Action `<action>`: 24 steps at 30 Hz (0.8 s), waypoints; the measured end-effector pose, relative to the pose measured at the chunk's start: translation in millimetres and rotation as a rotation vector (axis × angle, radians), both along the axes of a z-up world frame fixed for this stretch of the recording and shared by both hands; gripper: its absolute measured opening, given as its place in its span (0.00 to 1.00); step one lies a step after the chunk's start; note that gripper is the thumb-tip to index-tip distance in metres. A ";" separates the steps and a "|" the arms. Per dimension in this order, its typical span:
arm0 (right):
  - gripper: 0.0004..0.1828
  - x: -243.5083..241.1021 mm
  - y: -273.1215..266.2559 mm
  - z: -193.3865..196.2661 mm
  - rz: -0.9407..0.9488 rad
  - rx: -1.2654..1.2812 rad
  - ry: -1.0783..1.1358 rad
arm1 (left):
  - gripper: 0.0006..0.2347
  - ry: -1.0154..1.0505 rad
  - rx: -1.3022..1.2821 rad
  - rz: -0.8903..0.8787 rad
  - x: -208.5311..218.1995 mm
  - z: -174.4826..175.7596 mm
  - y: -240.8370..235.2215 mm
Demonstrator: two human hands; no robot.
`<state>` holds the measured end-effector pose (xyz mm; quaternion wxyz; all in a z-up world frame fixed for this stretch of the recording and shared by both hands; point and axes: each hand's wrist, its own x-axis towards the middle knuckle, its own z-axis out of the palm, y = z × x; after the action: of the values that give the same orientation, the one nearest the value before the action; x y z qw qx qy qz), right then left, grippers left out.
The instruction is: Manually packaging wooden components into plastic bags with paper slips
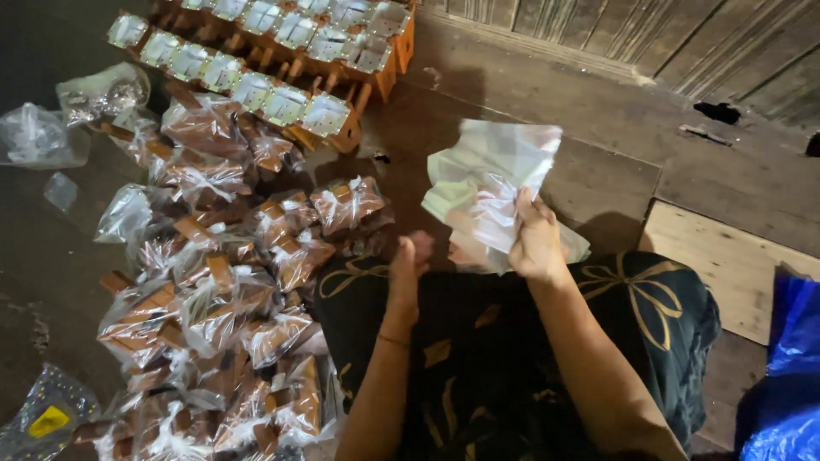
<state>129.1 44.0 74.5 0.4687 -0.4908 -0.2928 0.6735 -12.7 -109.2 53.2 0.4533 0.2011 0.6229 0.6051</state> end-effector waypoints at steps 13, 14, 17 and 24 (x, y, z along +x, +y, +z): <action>0.08 61.5 -7.6 -32.7 -0.026 0.162 0.268 | 0.24 0.133 0.277 -0.156 25.8 26.6 53.6; 0.08 63.8 -9.4 -11.9 -0.029 0.160 0.270 | 0.24 0.134 0.274 -0.159 20.6 15.4 50.7; 0.06 70.5 -8.1 45.0 -0.183 0.111 0.201 | 0.22 -0.251 0.566 -0.189 6.5 -17.3 47.6; 0.06 69.5 -14.4 67.4 -0.232 0.052 0.320 | 0.33 -1.025 0.606 -0.260 47.2 2.7 37.6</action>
<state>198.7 29.6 141.9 0.5964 -0.3955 -0.1734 0.6767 34.5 -71.7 55.9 0.6883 0.0788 0.0961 0.7147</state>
